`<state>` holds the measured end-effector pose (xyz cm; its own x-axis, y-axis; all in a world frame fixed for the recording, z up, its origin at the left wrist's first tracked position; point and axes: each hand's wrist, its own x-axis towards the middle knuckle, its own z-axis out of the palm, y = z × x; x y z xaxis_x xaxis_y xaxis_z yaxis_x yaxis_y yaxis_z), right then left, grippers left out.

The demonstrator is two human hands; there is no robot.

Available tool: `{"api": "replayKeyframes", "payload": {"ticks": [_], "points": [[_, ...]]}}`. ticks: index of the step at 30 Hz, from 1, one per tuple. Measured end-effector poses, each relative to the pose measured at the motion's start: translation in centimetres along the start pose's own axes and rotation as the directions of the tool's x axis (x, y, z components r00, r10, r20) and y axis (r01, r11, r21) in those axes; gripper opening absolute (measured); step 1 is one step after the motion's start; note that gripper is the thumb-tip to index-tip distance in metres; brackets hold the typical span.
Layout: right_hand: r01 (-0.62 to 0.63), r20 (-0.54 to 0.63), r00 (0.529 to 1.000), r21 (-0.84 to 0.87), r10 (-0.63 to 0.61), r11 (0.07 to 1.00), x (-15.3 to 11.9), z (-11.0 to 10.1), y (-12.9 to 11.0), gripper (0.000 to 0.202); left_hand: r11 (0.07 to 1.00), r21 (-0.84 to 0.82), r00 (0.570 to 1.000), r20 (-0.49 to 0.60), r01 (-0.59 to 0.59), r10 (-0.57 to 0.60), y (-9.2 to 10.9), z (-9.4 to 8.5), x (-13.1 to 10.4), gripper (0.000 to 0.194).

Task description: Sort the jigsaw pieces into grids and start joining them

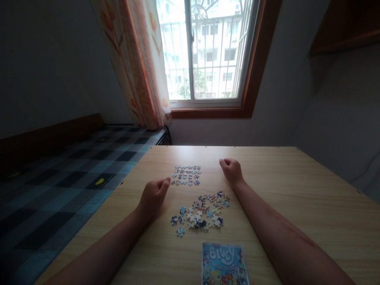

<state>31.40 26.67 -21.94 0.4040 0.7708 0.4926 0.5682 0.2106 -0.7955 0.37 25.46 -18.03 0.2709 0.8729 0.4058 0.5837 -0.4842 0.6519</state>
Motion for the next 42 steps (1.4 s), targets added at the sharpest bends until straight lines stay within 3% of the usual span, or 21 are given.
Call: {"api": "replayKeyframes", "payload": {"ticks": [1, 4, 9, 14, 22, 25, 29, 36, 42], "points": [[-0.033, 0.0, 0.999, 0.021, 0.034, 0.999, 0.1, 0.1, 0.4, 0.042, 0.996, 0.05, 0.992, 0.112, -0.067, 0.061, 0.2, -0.1, -0.1, 0.046], [-0.106, 0.016, 0.994, 0.095, 0.105, 0.99, 0.3, 0.3, 1.3, 0.042, 0.97, 0.122, 0.911, 0.385, -0.209, 0.148, 0.6, -0.6, -0.2, 0.042], [-0.168, 0.054, 0.986, 0.195, 0.16, 0.966, 0.2, 0.4, 1.2, 0.041, 0.95, 0.197, 0.84, 0.533, -0.242, 0.103, 0.9, -1.4, 0.0, 0.038], [-0.218, 0.088, 0.976, 0.28, 0.201, 0.935, 0.2, 0.3, 0.6, 0.041, 0.927, 0.251, 0.806, 0.586, -0.279, 0.084, 1.5, -1.4, -0.2, 0.04], [-0.295, 0.137, 0.955, 0.41, 0.262, 0.863, 0.3, 0.0, 0.1, 0.042, 0.934, 0.253, 0.791, 0.61, -0.253, 0.049, 1.5, -1.6, 0.0, 0.04], [-0.331, 0.158, 0.944, 0.465, 0.291, 0.821, 0.5, -0.3, 0.1, 0.044, 0.943, 0.217, 0.814, 0.575, -0.254, 0.087, 1.5, -1.5, -0.2, 0.037], [-0.371, 0.211, 0.929, 0.532, 0.304, 0.761, 0.6, -0.9, -0.2, 0.047, 0.945, 0.108, 0.827, 0.52, -0.31, 0.212, 2.1, -1.1, -0.7, 0.017], [-0.428, 0.33, 0.902, 0.595, 0.279, 0.68, -1.5, -2.4, -0.8, 0.049, 0.831, 0.092, 0.708, 0.579, -0.549, 0.404, 3.4, -1.0, -1.4, 0.014], [-0.449, 0.368, 0.892, 0.647, 0.263, 0.616, -1.9, -3.1, -0.8, 0.047, 0.822, 0.059, 0.657, 0.635, -0.566, 0.407, 3.9, -1.1, -1.5, 0.012]]}}
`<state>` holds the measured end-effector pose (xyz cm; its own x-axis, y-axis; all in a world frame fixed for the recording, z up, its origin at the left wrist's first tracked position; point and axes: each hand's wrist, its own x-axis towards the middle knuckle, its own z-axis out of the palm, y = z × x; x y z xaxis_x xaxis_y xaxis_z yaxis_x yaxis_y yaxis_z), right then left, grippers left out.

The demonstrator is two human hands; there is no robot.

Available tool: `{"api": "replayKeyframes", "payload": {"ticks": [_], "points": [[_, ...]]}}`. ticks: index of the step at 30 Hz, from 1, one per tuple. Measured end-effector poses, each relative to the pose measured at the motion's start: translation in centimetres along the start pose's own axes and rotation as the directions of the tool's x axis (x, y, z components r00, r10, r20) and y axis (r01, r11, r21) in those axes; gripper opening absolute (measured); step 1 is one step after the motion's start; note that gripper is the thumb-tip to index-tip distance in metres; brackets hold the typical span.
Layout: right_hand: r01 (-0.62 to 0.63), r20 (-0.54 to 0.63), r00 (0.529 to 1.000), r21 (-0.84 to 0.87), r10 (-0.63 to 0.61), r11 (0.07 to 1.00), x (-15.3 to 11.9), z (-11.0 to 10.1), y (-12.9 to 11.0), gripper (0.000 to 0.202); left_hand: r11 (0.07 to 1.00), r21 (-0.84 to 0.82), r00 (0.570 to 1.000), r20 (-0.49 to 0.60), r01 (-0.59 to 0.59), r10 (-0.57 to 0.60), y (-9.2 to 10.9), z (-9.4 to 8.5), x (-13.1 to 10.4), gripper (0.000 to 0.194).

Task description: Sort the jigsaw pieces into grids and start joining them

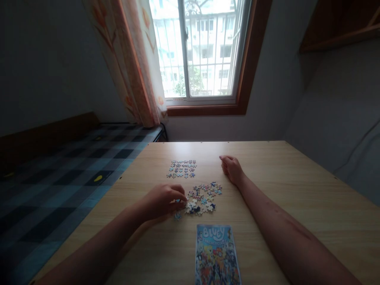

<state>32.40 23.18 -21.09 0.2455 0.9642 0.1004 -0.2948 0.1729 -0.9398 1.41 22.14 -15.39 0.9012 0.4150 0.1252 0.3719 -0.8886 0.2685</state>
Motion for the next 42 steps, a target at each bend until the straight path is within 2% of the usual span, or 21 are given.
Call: {"api": "replayKeyframes", "payload": {"ticks": [7, 12, 15, 19, 22, 27, 29, 35, 42], "points": [[-0.032, 0.04, 0.999, 0.126, 0.028, 0.992, 0.4, -0.7, -0.8, 0.038, 1.0, -0.009, 1.0, -0.013, 0.008, -0.008, 0.0, 0.7, 0.2, 0.011], [-0.04, 0.058, 0.998, 0.172, 0.03, 0.984, 0.6, -1.3, -1.0, 0.037, 0.986, -0.162, 0.994, -0.105, 0.026, -0.043, -0.6, -0.5, 0.1, 0.019], [-0.033, 0.057, 0.998, 0.175, 0.023, 0.984, 0.7, -1.3, -1.0, 0.039, 0.959, -0.275, 0.996, -0.017, 0.074, -0.082, -1.0, -1.7, -0.2, 0.017], [-0.039, 0.038, 0.999, 0.143, 0.034, 0.989, 0.7, -1.3, -0.9, 0.04, 0.926, -0.33, 0.969, 0.218, 0.184, -0.115, -1.5, -2.8, -0.8, 0.011], [-0.051, 0.02, 0.999, 0.142, 0.049, 0.989, 0.7, -1.3, -0.9, 0.038, 0.929, -0.301, 0.952, 0.277, 0.217, -0.133, -1.6, -3.1, -1.0, 0.008], [-0.052, 0.011, 0.999, 0.161, 0.051, 0.986, 0.7, -1.2, -0.9, 0.036, 0.965, -0.218, 0.986, 0.119, 0.144, -0.121, -0.7, -2.7, -0.6, 0.009], [-0.049, 0.013, 0.999, 0.165, 0.048, 0.985, 0.7, -1.2, -1.0, 0.036, 0.977, -0.183, 0.991, 0.091, 0.113, -0.097, 0.0, -2.2, -0.4, 0.011], [-0.042, 0.012, 0.999, 0.147, 0.041, 0.988, 0.7, -1.2, -0.9, 0.035, 0.998, -0.036, 0.992, 0.119, 0.048, -0.043, 1.8, -0.8, -0.1, 0.014], [-0.06, 0.003, 0.998, 0.132, 0.06, 0.989, 0.7, -1.1, -0.9, 0.032, 0.999, 0.014, 0.99, 0.135, 0.051, -0.052, 1.7, -0.6, 0.0, 0.015]]}}
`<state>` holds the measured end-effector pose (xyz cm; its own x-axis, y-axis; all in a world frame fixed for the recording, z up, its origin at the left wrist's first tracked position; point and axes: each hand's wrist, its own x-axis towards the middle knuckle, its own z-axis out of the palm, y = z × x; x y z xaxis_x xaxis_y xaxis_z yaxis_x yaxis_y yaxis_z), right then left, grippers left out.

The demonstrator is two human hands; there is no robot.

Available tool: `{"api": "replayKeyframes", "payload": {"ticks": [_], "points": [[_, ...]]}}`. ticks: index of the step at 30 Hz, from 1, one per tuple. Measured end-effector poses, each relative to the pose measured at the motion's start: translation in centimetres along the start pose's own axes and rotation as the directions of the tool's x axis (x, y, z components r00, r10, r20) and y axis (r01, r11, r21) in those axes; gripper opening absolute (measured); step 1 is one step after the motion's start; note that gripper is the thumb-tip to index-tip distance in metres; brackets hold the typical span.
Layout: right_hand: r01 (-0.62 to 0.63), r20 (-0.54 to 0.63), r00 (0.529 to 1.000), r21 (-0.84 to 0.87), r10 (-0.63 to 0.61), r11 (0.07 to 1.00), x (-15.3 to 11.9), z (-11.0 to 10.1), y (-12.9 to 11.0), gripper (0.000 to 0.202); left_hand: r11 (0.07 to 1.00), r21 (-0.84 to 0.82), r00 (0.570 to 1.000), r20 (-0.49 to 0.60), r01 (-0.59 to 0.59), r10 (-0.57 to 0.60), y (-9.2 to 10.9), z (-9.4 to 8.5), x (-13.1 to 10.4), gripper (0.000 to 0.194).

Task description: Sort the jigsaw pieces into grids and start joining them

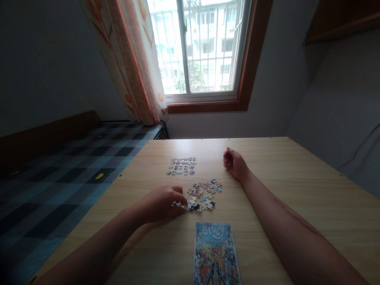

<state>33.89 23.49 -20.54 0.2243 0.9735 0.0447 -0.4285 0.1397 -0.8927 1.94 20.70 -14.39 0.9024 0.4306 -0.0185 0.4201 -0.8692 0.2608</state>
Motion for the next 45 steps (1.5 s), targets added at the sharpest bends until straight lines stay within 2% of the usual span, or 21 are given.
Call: {"api": "replayKeyframes", "payload": {"ticks": [7, 10, 13, 15, 17, 20, 23, 26, 28, 29, 32, 34, 40, 45], "points": [[0.003, -0.023, 1.0, 0.009, -0.003, 1.0, 0.1, 0.0, 0.0, 0.031, 0.998, -0.05, 0.998, -0.05, -0.028, 0.026, 0.0, 0.6, 0.0, 0.015], [-0.002, -0.028, 1.0, 0.02, 0.003, 1.0, 0.2, 0.0, 0.1, 0.03, 0.993, -0.115, 0.985, -0.175, -0.018, -0.003, -0.6, 0.3, 0.1, 0.02], [-0.008, -0.027, 1.0, 0.03, 0.009, 1.0, 0.1, 0.1, 0.2, 0.027, 0.978, -0.195, 0.915, -0.377, 0.071, -0.142, -2.1, -0.4, 0.1, 0.02], [-0.01, -0.026, 1.0, 0.031, 0.011, 0.999, 0.1, 0.1, 0.2, 0.026, 0.954, -0.22, 0.849, -0.446, 0.203, -0.284, -3.4, -0.8, -0.1, 0.017], [-0.01, -0.026, 1.0, 0.029, 0.011, 1.0, 0.1, 0.1, 0.2, 0.025, 0.904, -0.216, 0.794, -0.432, 0.37, -0.428, -4.6, -1.1, -0.3, 0.013], [-0.009, -0.021, 1.0, 0.022, 0.01, 1.0, 0.1, 0.0, 0.3, 0.024, 0.813, -0.192, 0.742, -0.334, 0.55, -0.581, -5.9, -1.0, -0.6, 0.011], [-0.006, -0.016, 1.0, 0.015, 0.007, 1.0, 0.1, 0.0, 0.4, 0.025, 0.761, -0.154, 0.701, -0.309, 0.63, -0.643, -6.2, -0.8, -0.8, 0.01], [-0.002, -0.015, 1.0, 0.008, 0.002, 1.0, 0.1, 0.0, 0.4, 0.025, 0.729, -0.107, 0.682, -0.281, 0.677, -0.675, -6.1, -1.0, -1.0, 0.012], [-0.001, -0.014, 1.0, 0.004, 0.001, 1.0, 0.1, 0.0, 0.4, 0.025, 0.725, -0.054, 0.69, -0.268, 0.686, -0.672, -6.1, -1.4, -1.2, 0.017], [0.0, -0.014, 1.0, 0.002, 0.0, 1.0, 0.2, 0.0, 0.4, 0.025, 0.744, -0.021, 0.713, -0.266, 0.668, -0.649, -6.2, -1.5, -1.3, 0.018], [0.004, -0.017, 1.0, -0.003, -0.004, 1.0, 0.2, 0.1, 0.5, 0.025, 0.852, 0.046, 0.833, -0.246, 0.521, -0.496, -6.9, -1.7, -1.8, 0.022], [0.006, -0.021, 1.0, -0.005, -0.007, 1.0, 0.2, 0.1, 0.6, 0.025, 0.898, 0.044, 0.877, -0.238, 0.438, -0.416, -7.4, -1.5, -2.0, 0.023], [0.01, -0.025, 1.0, -0.018, -0.01, 1.0, 0.1, 0.1, 0.6, 0.026, 0.908, 0.039, 0.893, -0.202, 0.417, -0.402, -7.9, -1.0, -1.9, 0.022], [0.011, -0.033, 0.999, -0.043, -0.013, 0.999, 0.0, 0.3, 0.4, 0.028, 0.865, 0.117, 0.852, -0.276, 0.489, -0.445, -7.3, -0.6, -1.2, 0.019]]}}
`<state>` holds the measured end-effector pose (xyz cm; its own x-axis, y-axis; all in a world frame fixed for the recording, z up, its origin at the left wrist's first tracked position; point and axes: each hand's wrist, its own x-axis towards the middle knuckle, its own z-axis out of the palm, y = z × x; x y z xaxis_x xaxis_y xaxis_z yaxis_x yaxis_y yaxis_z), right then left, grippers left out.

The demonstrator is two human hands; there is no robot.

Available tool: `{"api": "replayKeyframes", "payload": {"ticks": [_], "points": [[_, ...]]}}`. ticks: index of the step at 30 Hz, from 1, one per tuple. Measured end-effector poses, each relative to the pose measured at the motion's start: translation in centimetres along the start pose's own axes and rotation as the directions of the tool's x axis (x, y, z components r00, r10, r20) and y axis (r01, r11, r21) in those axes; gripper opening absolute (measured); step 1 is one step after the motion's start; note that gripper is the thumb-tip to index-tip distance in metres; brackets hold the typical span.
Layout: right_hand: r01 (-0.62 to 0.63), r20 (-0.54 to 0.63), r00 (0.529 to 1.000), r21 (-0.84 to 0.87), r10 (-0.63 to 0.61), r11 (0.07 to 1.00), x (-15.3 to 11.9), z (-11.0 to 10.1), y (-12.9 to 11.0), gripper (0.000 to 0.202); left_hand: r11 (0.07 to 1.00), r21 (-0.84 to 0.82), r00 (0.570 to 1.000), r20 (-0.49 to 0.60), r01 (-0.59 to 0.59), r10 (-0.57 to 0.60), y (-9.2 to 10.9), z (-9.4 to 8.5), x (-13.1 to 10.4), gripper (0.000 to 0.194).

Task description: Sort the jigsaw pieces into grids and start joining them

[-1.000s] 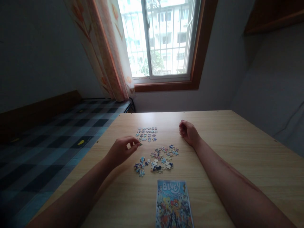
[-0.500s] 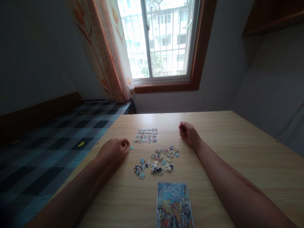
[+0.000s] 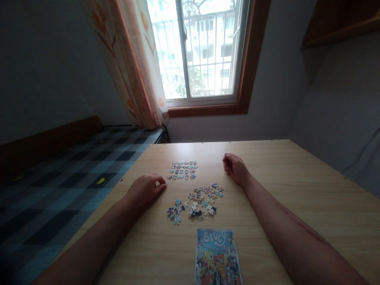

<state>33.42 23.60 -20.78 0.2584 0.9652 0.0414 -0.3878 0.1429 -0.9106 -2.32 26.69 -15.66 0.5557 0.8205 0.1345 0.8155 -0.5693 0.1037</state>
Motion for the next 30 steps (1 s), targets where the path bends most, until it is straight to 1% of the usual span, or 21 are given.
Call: {"api": "replayKeyframes", "payload": {"ticks": [3, 6, 11, 15, 19, 24, 30], "points": [[-0.001, -0.005, 1.0, -0.016, 0.001, 1.0, 0.0, 0.0, 0.0, 0.029, 0.999, 0.011, 0.998, -0.045, 0.044, -0.043, 0.3, 0.3, 0.0, 0.022], [0.001, -0.007, 1.0, -0.025, -0.001, 1.0, 0.0, 0.0, 0.0, 0.03, 0.998, -0.044, 0.998, -0.047, 0.044, -0.046, -0.1, 0.3, 0.0, 0.023], [-0.003, 0.002, 1.0, -0.03, 0.003, 1.0, 0.1, 0.0, 0.1, 0.029, 0.985, -0.174, 0.999, -0.046, -0.012, 0.004, -1.6, 0.5, 0.3, 0.019], [-0.001, 0.011, 1.0, -0.036, 0.001, 0.999, 0.1, -0.1, 0.1, 0.029, 0.969, -0.245, 0.998, -0.053, -0.043, 0.03, -2.2, 1.1, 0.5, 0.021], [0.008, 0.019, 1.0, -0.045, -0.007, 0.999, 0.1, -0.1, 0.2, 0.03, 0.968, -0.247, 0.997, -0.071, -0.038, 0.021, -2.4, 1.5, 0.5, 0.021], [0.014, 0.017, 1.0, -0.054, -0.013, 0.998, 0.0, 0.1, 0.1, 0.03, 0.966, -0.254, 0.994, -0.109, -0.038, 0.01, -2.2, 1.5, 0.6, 0.021], [0.019, 0.014, 1.0, -0.072, -0.018, 0.997, 0.0, 0.1, 0.1, 0.031, 0.973, -0.217, 0.993, -0.11, -0.072, 0.049, -2.1, 1.7, 0.7, 0.02]]}}
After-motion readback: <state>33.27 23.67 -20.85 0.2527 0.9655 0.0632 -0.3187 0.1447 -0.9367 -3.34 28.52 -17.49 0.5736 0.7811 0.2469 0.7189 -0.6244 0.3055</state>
